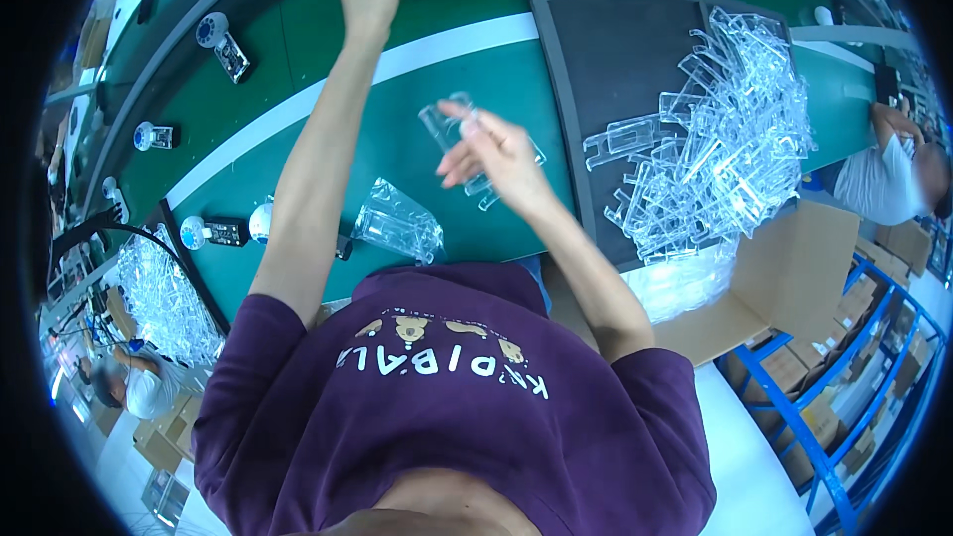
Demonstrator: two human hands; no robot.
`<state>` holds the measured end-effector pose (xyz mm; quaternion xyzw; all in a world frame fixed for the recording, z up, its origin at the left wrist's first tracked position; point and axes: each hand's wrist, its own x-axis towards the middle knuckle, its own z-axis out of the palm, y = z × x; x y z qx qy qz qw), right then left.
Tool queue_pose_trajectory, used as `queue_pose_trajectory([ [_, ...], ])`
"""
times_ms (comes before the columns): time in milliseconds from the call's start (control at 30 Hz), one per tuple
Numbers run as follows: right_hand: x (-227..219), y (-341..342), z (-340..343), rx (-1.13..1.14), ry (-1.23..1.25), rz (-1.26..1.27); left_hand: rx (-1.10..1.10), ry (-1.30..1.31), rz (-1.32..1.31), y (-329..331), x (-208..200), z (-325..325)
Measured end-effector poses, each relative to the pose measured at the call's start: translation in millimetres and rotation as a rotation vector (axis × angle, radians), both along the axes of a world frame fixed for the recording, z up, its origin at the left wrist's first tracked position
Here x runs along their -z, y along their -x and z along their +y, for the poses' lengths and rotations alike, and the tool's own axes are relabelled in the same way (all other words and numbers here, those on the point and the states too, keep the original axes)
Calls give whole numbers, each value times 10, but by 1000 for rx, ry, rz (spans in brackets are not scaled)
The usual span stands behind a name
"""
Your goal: Manually assembling and testing components of small electronic devices and placing them into a shipping box on a production line.
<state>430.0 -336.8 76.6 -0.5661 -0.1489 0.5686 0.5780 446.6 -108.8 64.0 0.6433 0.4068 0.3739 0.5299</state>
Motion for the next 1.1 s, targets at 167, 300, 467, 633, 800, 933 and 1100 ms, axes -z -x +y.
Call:
queue_pose_trajectory([
  [167,-100,-289,292,-84,-78,-380,20,82,-231,738,-177,68],
  [300,-159,90,709,-45,-124,-1518,16,399,-286,1088,-96,-27],
  [467,5,445,843,-82,31,-1661,121,664,-404,1323,-124,-2],
  [633,82,485,861,-61,6,-1856,22,640,-316,1348,-132,-56],
  [800,173,409,693,-191,-39,-1382,86,645,-371,1396,-146,-62],
  [933,172,289,666,-65,-191,-1394,114,653,-493,1430,3,-329],
  [1100,12,289,640,-196,-201,-1547,235,720,-623,1465,126,-538],
])
